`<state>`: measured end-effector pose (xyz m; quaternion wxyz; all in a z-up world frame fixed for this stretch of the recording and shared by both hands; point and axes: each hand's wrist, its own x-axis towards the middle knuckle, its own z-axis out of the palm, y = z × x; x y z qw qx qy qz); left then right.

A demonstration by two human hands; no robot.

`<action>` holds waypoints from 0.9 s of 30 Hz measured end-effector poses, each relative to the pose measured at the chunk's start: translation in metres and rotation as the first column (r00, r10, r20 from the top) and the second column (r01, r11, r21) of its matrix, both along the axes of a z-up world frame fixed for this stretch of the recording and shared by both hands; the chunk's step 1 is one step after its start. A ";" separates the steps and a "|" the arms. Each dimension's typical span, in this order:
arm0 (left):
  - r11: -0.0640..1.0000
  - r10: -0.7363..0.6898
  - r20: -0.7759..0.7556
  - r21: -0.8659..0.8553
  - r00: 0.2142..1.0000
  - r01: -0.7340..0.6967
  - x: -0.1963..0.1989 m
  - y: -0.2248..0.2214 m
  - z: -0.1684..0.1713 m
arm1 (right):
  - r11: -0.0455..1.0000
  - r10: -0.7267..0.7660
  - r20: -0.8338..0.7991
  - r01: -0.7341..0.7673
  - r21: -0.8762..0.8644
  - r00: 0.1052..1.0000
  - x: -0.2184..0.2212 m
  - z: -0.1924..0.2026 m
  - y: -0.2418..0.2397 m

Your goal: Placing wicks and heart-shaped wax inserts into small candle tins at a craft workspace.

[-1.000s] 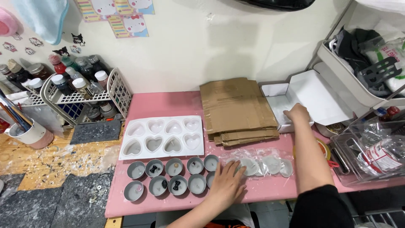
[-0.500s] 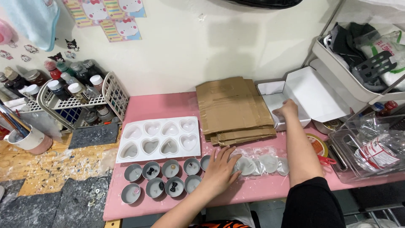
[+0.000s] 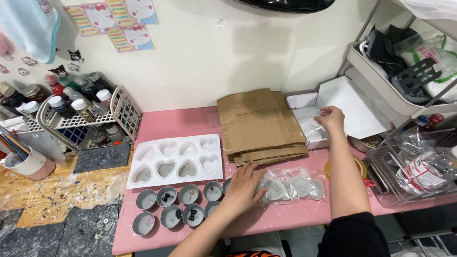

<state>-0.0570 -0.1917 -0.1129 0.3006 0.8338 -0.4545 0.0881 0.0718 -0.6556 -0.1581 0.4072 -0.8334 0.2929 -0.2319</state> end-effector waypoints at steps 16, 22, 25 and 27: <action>0.980 -0.103 -0.535 -0.200 0.839 -0.007 0.021 -0.024 0.026 | 0.883 0.066 0.517 -0.291 0.368 0.853 -0.144 0.080 0.195; 0.847 -0.343 -0.747 -0.508 0.569 -0.157 0.026 -0.009 0.018 | 0.749 0.025 0.549 -0.380 0.543 0.835 -0.162 0.064 0.283; 0.830 -0.292 -0.792 -0.488 0.537 -0.269 0.031 0.013 0.024 | 0.613 0.097 0.732 -0.620 0.489 0.674 -0.165 0.062 0.305; 0.798 -0.256 -0.778 -0.505 0.574 -0.330 0.033 0.028 0.029 | 0.563 0.261 0.591 -0.618 0.549 0.763 -0.170 0.060 0.314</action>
